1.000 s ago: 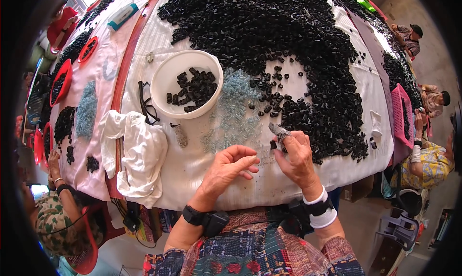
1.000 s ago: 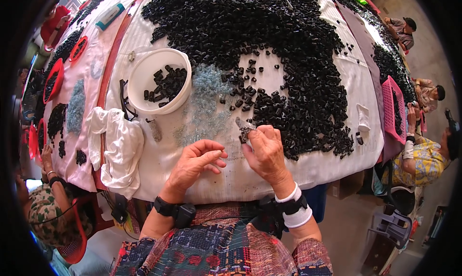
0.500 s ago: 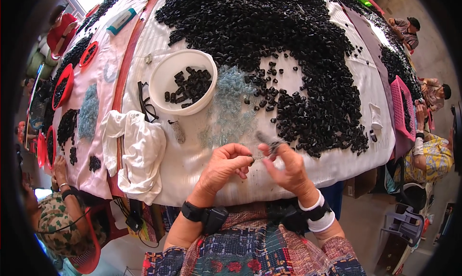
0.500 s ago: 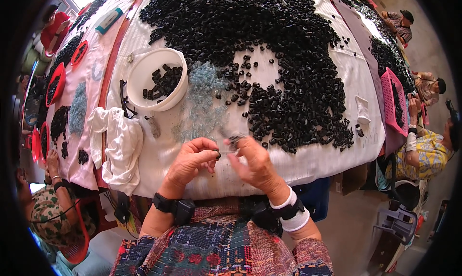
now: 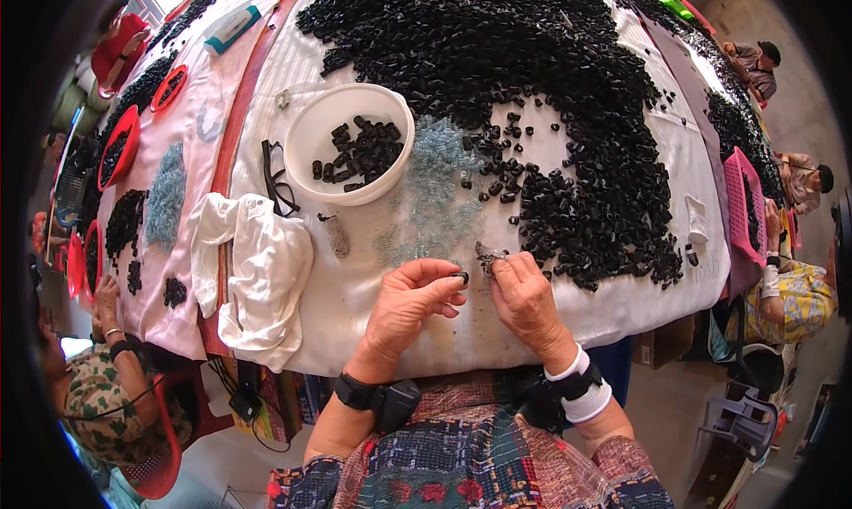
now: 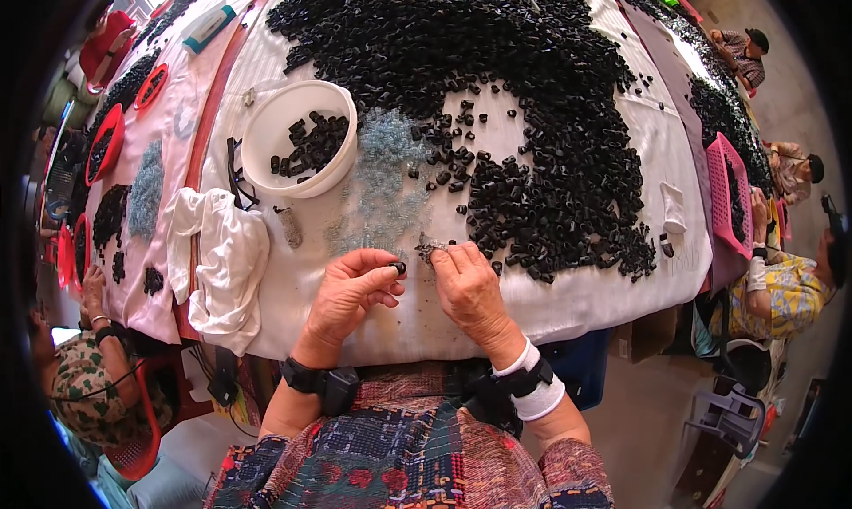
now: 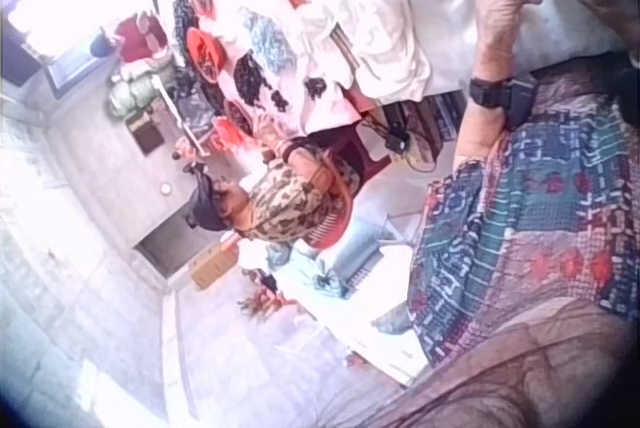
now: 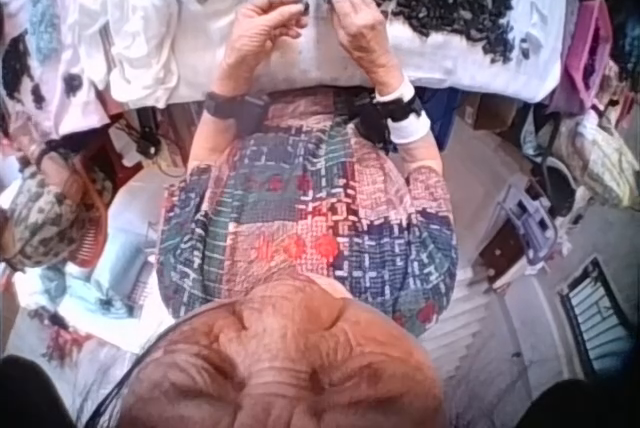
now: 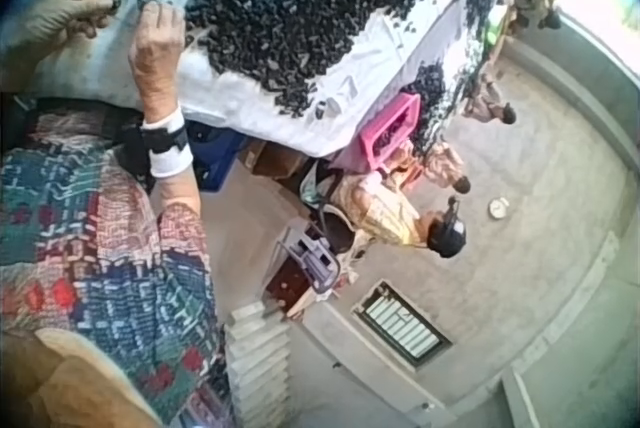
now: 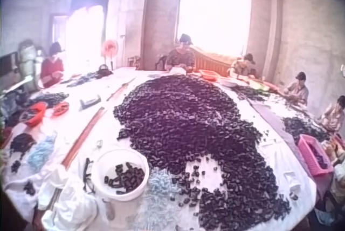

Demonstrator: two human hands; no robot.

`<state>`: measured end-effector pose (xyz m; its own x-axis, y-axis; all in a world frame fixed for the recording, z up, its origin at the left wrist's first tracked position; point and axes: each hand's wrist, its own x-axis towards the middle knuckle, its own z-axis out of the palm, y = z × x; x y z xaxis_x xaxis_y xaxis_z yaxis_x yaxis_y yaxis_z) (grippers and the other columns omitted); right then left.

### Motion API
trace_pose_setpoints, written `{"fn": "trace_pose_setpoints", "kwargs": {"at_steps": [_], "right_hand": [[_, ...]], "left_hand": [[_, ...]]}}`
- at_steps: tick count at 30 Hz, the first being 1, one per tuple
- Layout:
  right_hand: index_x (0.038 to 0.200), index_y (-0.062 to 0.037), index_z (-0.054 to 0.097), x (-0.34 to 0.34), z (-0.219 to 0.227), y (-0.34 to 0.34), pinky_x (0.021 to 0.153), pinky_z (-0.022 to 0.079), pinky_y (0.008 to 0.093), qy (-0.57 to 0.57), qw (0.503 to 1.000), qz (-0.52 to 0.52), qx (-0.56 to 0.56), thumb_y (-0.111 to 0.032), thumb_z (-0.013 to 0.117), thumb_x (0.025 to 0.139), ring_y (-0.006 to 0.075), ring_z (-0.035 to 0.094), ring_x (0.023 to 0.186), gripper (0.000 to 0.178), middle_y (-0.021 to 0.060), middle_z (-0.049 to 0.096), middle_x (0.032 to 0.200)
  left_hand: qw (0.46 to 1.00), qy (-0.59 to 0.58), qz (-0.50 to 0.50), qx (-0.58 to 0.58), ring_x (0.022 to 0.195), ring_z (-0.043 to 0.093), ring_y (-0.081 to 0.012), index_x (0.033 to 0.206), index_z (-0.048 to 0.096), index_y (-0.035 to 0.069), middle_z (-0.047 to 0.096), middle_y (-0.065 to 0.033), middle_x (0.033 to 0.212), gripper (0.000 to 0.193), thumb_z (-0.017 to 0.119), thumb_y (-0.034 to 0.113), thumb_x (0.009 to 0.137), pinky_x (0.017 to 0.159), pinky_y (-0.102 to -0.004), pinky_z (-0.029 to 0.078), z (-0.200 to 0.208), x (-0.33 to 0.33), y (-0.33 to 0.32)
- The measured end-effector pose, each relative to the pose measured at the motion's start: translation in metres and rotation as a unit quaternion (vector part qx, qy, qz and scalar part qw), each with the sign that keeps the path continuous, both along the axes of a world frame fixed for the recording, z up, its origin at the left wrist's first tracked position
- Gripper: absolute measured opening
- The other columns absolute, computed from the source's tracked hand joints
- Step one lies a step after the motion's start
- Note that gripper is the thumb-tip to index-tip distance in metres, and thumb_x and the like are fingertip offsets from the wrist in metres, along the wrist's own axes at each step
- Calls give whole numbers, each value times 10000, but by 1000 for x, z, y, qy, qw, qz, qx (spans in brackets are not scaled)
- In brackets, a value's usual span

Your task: Manual assembly of small black shoe components at a workbench.

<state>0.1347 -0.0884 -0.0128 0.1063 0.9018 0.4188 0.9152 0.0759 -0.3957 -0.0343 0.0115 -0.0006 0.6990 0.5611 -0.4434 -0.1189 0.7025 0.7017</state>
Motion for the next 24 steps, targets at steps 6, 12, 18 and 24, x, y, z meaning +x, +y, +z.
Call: {"fn": "trace_pose_setpoints", "kwargs": {"at_steps": [6,12,18,24], "right_hand": [[930,15,553,-3,-2,-10,695,461,412,81,994,-19,65,82,618,650,330,553,794,296,144,558,843],[924,22,541,1,3,-13,675,462,409,142,989,-7,46,113,612,647,352,542,764,300,161,551,817],[915,35,544,-3,3,-12,688,468,414,124,992,18,34,115,610,649,356,541,786,286,172,549,827],[926,43,551,-9,-4,-11,668,468,414,114,993,-22,36,115,612,654,353,548,776,288,177,559,842]], "left_hand": [[999,9,-22,43,735,650,-124,1024,623,2,667,-72,861,216,691,83,836,582,-217,524,-4,3,-1],[999,27,-5,42,732,649,-124,997,609,-6,667,-76,856,207,691,90,833,594,-213,525,-4,5,0],[999,34,2,36,732,651,-128,1013,606,-6,675,-84,859,220,689,91,834,602,-212,527,-1,5,-3],[999,26,22,25,735,654,-132,1028,612,-3,683,-90,887,225,687,82,835,600,-221,535,-5,2,-2]]}}
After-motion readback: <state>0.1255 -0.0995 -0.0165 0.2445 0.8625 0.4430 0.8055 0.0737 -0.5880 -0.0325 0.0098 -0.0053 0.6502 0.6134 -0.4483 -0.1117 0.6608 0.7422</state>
